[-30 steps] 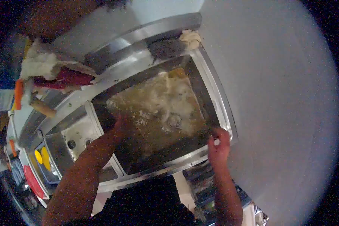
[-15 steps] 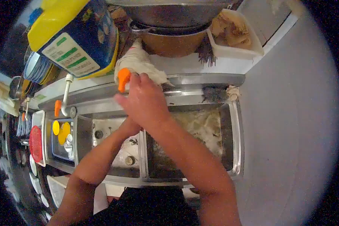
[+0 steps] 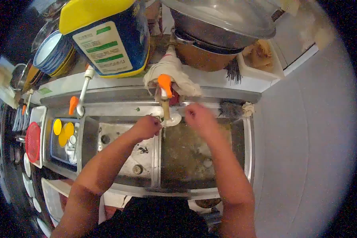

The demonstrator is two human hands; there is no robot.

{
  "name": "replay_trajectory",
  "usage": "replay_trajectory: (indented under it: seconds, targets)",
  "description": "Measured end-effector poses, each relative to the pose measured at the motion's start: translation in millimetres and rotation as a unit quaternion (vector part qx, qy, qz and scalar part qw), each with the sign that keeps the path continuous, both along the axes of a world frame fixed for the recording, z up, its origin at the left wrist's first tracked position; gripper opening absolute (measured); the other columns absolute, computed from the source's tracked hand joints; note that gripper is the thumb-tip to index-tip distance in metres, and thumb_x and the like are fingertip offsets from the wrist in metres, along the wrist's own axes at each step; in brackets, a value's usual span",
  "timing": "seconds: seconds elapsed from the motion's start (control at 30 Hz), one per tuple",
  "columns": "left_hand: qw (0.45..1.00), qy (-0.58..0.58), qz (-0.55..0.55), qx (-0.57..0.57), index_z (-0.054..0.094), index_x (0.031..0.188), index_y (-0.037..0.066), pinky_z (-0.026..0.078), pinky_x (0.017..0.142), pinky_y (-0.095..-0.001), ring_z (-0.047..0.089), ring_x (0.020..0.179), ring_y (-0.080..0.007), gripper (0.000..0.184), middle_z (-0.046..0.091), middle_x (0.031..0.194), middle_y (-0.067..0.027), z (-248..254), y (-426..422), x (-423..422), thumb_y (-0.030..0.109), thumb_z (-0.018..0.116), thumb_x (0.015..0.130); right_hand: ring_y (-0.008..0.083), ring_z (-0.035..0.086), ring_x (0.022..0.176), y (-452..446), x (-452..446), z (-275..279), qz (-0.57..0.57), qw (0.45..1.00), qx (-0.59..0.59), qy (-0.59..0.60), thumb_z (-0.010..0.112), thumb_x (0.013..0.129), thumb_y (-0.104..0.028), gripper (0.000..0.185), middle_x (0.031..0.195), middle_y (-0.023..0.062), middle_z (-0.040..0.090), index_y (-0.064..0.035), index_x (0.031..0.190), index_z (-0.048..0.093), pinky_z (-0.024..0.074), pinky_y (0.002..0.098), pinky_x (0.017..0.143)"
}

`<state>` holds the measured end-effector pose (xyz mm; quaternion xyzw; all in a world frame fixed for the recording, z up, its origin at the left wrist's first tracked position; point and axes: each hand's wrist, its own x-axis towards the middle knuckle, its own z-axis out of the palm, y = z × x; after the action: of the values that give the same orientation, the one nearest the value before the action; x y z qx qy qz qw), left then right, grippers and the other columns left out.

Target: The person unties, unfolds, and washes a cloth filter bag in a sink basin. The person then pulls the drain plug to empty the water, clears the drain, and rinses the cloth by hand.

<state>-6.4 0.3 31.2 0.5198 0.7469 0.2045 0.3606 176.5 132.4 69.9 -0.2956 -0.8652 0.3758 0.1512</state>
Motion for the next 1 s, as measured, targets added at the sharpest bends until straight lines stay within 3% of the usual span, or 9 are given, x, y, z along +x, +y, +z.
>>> replay_trajectory:
  seconds: [0.17,0.27,0.37,0.47,0.57,0.63,0.73,0.83,1.0]
  targets:
    - [0.992,0.113,-0.037,0.036,0.064,0.078,0.000,0.048,0.067,-0.0420,0.061,0.070,-0.0335,0.023,0.063,0.074,-0.0174,5,-7,4,0.023,0.057,0.078,0.0318,0.060,0.083,-22,-28,-68,0.121,0.982,0.142,-0.007,0.064,0.078,-0.026,0.031,0.092,0.0178,0.060,-0.0034,0.099,0.061,0.0480,0.0390,0.072]
    - [0.988,0.140,-0.061,0.036,0.065,0.079,0.001,0.048,0.067,-0.0419,0.061,0.069,-0.0325,0.023,0.063,0.073,-0.0172,0,-28,-11,0.022,0.055,0.080,0.0317,0.060,0.075,-20,-41,-66,0.198,0.969,-0.102,-0.106,0.062,0.080,-0.026,0.029,0.086,0.0175,0.062,-0.0016,0.097,0.062,0.0478,0.0379,0.069]
    - [1.000,0.002,0.002,-0.015,0.065,0.081,0.000,0.049,0.068,-0.0424,0.062,0.071,-0.0341,0.023,0.062,0.075,-0.0205,-1,-44,-12,0.019,0.053,0.080,0.0324,0.060,0.075,-28,-43,-56,0.043,0.931,-0.345,-0.113,0.061,0.082,-0.024,0.027,0.085,0.0172,0.063,-0.0005,0.095,0.062,0.0475,0.0387,0.070]
    - [0.988,-0.093,0.122,-0.037,0.064,0.081,-0.001,0.049,0.063,-0.0413,0.061,0.062,-0.0326,0.022,0.061,0.069,-0.0208,12,-48,2,0.018,0.054,0.081,0.0307,0.060,0.073,-35,-34,-67,-0.113,0.983,-0.116,0.085,0.059,0.082,-0.019,0.022,0.084,0.0156,0.062,-0.0017,0.095,0.062,0.0476,0.0382,0.068]
    - [0.987,-0.087,0.122,-0.051,0.063,0.078,-0.002,0.049,0.064,-0.0432,0.060,0.064,-0.0369,0.024,0.060,0.070,-0.0229,6,-50,7,0.019,0.053,0.082,0.0323,0.058,0.078,-25,-21,2,-0.259,0.939,0.006,0.224,0.059,0.078,-0.014,0.019,0.084,0.0153,0.060,-0.0040,0.095,0.062,0.0465,0.0396,0.074]
    - [0.992,-0.063,0.107,-0.019,0.064,0.079,-0.002,0.049,0.065,-0.0440,0.060,0.066,-0.0382,0.025,0.060,0.071,-0.0235,2,-49,6,0.020,0.053,0.082,0.0202,0.057,0.076,-5,-31,57,-0.199,0.929,0.252,0.184,0.060,0.079,-0.012,0.018,0.085,0.0097,0.061,-0.0040,0.096,0.063,0.0466,0.0311,0.069]
    - [0.997,0.006,0.079,0.018,0.064,0.079,-0.002,0.049,0.067,-0.0448,0.059,0.070,-0.0400,0.025,0.061,0.075,-0.0241,4,-42,6,0.020,0.053,0.082,0.0223,0.055,0.080,41,-50,59,-0.037,0.930,0.365,0.015,0.060,0.078,-0.015,0.021,0.085,0.0100,0.059,-0.0032,0.096,0.061,0.0446,0.0306,0.074]
    - [0.995,0.024,0.090,0.021,0.064,0.079,-0.002,0.049,0.070,-0.0447,0.059,0.073,-0.0404,0.025,0.061,0.077,-0.0241,13,-44,6,0.020,0.052,0.082,0.0296,0.056,0.083,39,-53,88,-0.128,0.947,0.225,0.190,0.057,0.077,-0.011,0.018,0.085,0.0125,0.058,-0.0036,0.093,0.061,0.0441,0.0385,0.078]
    - [0.994,0.016,0.109,0.011,0.064,0.078,-0.001,0.048,0.071,-0.0453,0.060,0.075,-0.0400,0.025,0.061,0.079,-0.0234,24,-51,5,0.019,0.050,0.082,0.0182,0.057,0.083,24,-6,135,-0.224,0.889,0.116,0.383,0.045,0.084,-0.017,0.023,0.090,0.0088,0.059,-0.0017,0.093,0.060,0.0471,0.0350,0.073]
